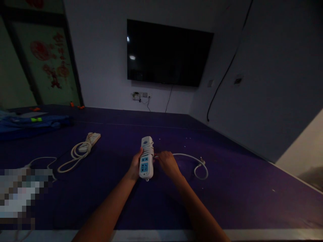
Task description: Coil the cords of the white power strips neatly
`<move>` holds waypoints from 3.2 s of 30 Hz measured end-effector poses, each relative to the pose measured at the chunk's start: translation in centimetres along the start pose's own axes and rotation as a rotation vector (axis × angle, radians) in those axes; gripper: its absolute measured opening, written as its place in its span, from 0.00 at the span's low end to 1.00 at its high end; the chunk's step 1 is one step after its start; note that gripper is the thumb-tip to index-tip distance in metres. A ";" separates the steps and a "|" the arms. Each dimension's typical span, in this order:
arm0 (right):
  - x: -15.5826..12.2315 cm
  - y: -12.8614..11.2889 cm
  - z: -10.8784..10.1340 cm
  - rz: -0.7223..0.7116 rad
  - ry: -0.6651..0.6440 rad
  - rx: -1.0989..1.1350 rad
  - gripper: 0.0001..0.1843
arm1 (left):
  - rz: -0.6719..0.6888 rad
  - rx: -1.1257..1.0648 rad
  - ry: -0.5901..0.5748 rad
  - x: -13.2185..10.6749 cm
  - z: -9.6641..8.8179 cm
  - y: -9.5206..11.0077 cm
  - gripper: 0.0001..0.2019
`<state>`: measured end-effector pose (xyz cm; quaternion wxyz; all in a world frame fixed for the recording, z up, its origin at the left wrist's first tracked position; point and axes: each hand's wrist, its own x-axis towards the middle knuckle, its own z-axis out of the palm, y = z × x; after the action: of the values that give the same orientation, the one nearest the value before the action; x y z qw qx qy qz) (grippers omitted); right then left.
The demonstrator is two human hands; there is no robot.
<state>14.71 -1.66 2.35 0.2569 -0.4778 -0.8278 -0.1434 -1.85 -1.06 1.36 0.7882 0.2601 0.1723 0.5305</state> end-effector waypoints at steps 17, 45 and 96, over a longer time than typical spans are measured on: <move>-0.7 1.8 -1.2 0.112 0.689 -0.045 0.11 | 0.023 -0.173 0.177 0.5 0.5 -0.1 0.22; -1.2 4.1 -2.5 0.424 0.956 0.099 0.15 | -0.255 -0.038 0.019 -0.3 0.0 1.4 0.29; -0.8 2.3 -2.2 0.266 0.811 0.078 0.11 | -0.169 0.075 0.039 0.2 -0.1 0.2 0.20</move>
<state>17.71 -2.16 3.70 0.5958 -0.4752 -0.5956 -0.2537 -2.01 -0.77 1.41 0.8162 0.2635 0.2288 0.4604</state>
